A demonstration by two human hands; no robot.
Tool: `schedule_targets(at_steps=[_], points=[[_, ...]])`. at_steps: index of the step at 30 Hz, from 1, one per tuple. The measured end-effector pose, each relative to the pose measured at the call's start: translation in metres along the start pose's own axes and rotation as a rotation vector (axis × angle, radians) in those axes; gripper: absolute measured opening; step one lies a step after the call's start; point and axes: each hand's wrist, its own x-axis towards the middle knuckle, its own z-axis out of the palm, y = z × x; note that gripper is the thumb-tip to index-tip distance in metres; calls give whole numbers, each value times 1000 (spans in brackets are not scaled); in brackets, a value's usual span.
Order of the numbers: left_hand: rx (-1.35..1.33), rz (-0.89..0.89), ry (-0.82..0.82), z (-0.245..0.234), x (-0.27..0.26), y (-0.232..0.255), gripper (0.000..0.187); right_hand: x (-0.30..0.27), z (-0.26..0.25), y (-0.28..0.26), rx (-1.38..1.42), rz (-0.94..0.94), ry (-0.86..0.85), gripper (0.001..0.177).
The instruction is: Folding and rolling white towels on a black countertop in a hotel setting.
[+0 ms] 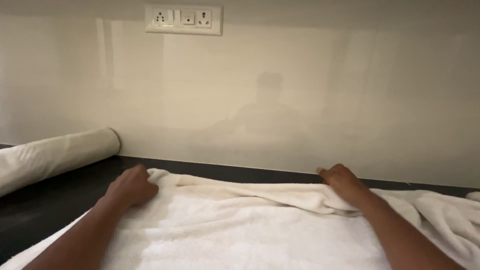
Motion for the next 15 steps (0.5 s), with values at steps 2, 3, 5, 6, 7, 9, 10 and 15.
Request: schedule_targets(at_steps=[2, 3, 5, 6, 7, 9, 10, 15], points=[[-81, 42, 43, 10, 11, -5, 50, -12, -9, -22, -150, 92, -113, 42], [-161, 83, 97, 13, 18, -8, 49, -16, -12, -35, -295, 178, -220, 35], [-217, 131, 139, 23, 37, -16, 49, -6, -18, -31, -244, 113, -395, 30], [-273, 177, 179, 29, 45, -20, 50, -1, -20, -29, -192, 46, -571, 36], [-272, 176, 177, 27, 41, -19, 50, -14, -23, -48, -192, 47, -573, 36], [-443, 219, 205, 22, 33, -17, 55, -38, -29, -89, -293, 137, -750, 54], [-443, 219, 206, 15, 24, -11, 55, -38, -29, -90, -293, 135, -750, 54], [-911, 330, 65, 6, 21, -10, 82, -44, -28, -106, -269, 288, -998, 74]])
